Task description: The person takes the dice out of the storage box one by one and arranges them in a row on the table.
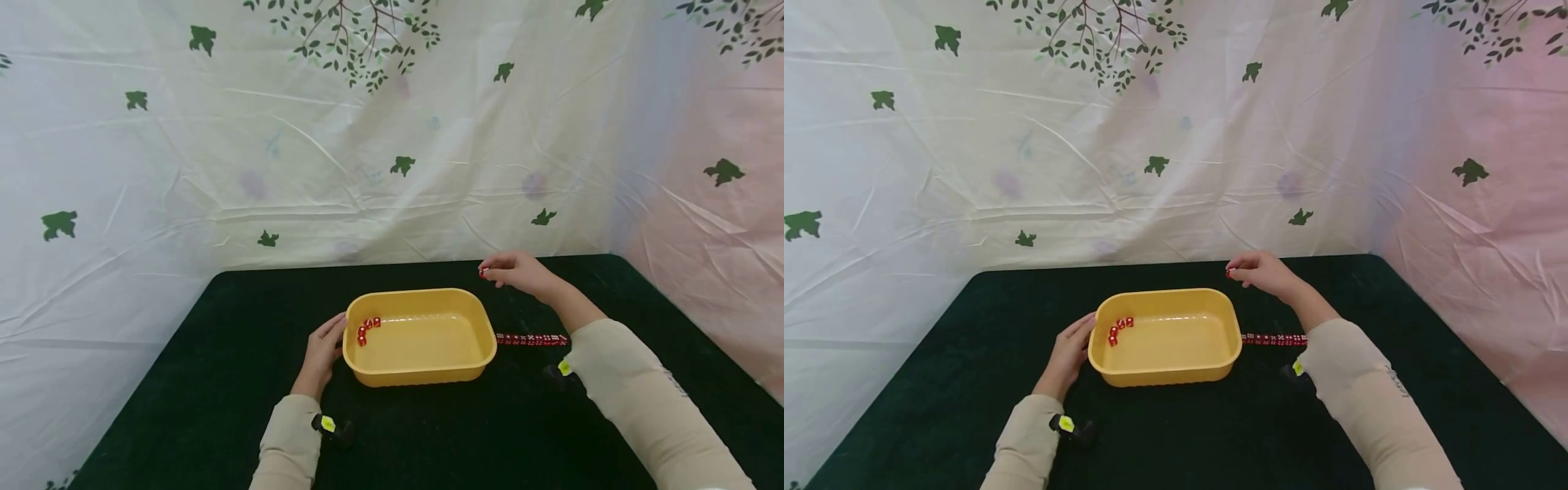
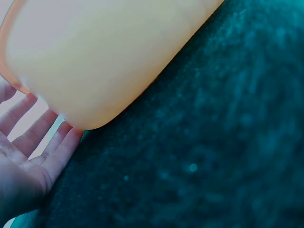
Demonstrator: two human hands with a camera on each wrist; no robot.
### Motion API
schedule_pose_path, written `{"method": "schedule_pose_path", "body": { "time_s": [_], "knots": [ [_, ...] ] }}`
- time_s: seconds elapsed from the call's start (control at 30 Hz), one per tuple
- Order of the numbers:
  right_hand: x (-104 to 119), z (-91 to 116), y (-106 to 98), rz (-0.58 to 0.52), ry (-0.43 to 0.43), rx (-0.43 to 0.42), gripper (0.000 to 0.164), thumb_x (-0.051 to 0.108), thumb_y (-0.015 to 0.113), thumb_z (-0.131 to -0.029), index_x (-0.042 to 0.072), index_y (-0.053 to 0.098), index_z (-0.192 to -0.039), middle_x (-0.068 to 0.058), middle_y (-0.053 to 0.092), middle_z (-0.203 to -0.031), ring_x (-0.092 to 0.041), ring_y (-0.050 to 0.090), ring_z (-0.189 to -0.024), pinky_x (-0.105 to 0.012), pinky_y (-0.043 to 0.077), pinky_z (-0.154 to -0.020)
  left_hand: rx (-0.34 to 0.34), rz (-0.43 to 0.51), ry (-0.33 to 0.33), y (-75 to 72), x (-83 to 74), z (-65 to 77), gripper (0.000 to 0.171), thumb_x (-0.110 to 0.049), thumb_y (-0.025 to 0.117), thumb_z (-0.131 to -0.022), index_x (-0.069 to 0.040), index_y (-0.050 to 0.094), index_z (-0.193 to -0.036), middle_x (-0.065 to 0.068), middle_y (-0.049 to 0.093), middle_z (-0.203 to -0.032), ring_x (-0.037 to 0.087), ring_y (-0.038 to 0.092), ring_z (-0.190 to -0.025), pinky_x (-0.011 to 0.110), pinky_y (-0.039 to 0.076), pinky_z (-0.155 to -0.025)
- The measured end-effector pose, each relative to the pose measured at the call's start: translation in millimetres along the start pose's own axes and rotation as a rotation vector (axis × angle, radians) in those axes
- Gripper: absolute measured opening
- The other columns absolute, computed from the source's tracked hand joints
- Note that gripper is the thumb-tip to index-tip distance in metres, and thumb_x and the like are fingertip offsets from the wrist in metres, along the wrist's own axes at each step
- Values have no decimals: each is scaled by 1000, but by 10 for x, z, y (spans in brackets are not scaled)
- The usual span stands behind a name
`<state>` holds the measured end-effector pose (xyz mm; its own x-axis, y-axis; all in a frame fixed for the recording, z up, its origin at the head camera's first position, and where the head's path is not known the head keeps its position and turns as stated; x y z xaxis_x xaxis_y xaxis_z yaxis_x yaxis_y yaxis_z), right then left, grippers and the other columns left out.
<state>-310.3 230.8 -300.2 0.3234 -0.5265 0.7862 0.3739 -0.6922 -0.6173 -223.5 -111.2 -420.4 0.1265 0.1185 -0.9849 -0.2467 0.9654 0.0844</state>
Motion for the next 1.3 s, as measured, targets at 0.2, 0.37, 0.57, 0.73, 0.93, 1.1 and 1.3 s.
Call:
{"method": "schedule_pose_path", "body": {
  "time_s": [0.2, 0.37, 0.57, 0.73, 0.93, 1.1, 1.3],
  "knots": [
    [-164, 108, -200, 31, 7, -18, 32, 26, 50, -88, 1, 55, -107, -15, 53, -103, -27, 50, -85, -36, 45, -74, -11, 3, -3, 24, -2, -22, 52, -45, 54, -80, -12, 50, -119, 6, 45, -122, 23, 45, -105, 40, 40, -84],
    [-360, 193, -373, 57, 34, -47, 35, 28, 50, -88, 0, 53, -109, -17, 53, -105, -30, 49, -86, -35, 45, -74, -19, 6, -3, 43, -11, -45, 52, -45, 54, -80, -13, 50, -120, 6, 45, -122, 23, 45, -105, 39, 40, -84],
    [-564, 305, -534, 36, 59, -58, 37, 27, 48, -89, -2, 50, -112, -19, 53, -105, -26, 50, -85, -32, 45, -73, -31, 13, 2, 75, -8, -74, 51, -44, 55, -80, -13, 51, -119, 5, 45, -122, 22, 45, -104, 38, 41, -83],
    [-721, 394, -625, 17, 64, -37, 37, 24, 47, -90, -5, 49, -113, -23, 51, -105, -27, 51, -84, -31, 44, -71, -37, 17, 5, 107, 1, -93, 50, -44, 56, -79, -13, 51, -119, 5, 46, -121, 22, 45, -104, 38, 41, -84],
    [-985, 472, -684, 5, 89, -18, 39, 24, 45, -91, -7, 46, -114, -24, 50, -105, -31, 51, -86, -33, 44, -71, -33, 24, 4, 122, -4, -102, 51, -44, 55, -79, -13, 51, -119, 6, 45, -122, 23, 44, -105, 39, 40, -85],
    [-1149, 576, -655, -29, 141, -1, 41, 25, 44, -91, -8, 43, -116, -26, 48, -107, -35, 49, -89, -41, 43, -76, -33, 18, -1, 112, -9, -96, 52, -45, 56, -79, -14, 51, -119, 4, 45, -121, 22, 44, -105, 38, 40, -84],
    [-1288, 694, -602, -56, 184, 8, 40, 22, 43, -91, -10, 43, -116, -26, 49, -105, -33, 50, -86, -39, 43, -74, -29, 18, -4, 102, -3, -79, 50, -44, 56, -79, -14, 51, -118, 4, 45, -121, 22, 44, -105, 39, 40, -84]
  ]
}}
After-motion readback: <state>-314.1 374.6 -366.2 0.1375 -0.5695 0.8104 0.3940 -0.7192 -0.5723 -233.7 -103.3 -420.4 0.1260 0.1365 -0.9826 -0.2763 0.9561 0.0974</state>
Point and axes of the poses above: each hand's wrist, its own z-axis away from the middle knuckle, its own y-axis out of the palm, x = y × z, the point moved 1 cm from there along -z, towards the middle knuckle
